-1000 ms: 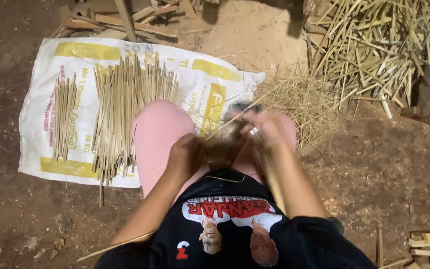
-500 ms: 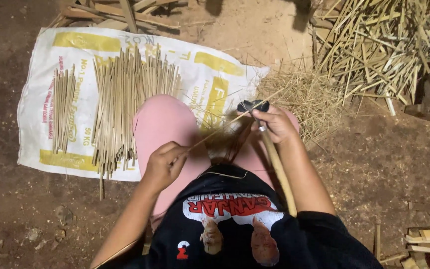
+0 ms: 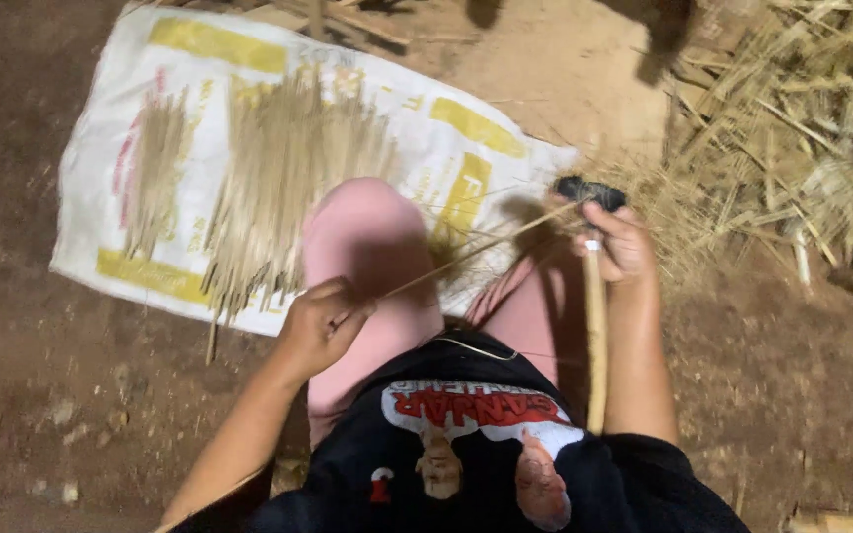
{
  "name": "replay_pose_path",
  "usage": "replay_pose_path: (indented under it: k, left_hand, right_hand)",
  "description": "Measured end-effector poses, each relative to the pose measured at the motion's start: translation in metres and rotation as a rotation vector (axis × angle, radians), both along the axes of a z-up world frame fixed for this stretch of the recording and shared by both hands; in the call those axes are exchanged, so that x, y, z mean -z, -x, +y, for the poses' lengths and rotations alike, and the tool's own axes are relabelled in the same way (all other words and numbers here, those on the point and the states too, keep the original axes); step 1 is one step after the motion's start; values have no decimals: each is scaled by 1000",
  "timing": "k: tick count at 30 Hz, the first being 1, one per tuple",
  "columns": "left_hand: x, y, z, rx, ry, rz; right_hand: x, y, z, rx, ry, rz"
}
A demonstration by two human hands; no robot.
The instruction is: Shaving thin bamboo sticks using a small hand tool while sitting on the floor to prepare them for use.
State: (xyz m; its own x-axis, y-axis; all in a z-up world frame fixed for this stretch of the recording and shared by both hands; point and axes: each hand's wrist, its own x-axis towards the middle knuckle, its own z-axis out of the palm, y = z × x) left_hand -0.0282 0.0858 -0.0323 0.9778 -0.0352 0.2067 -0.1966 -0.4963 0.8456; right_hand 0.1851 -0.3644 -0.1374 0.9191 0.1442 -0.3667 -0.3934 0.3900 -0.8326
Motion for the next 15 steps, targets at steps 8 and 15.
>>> replay_pose_path:
  k: [8, 15]
  left_hand:
    - [43, 37, 143, -501, -91, -2]
    - [99, 14, 152, -657, 12, 14]
  right_hand:
    - [-73, -43, -46, 2, 33, -143]
    - [-57, -93, 191, -360, -32, 62]
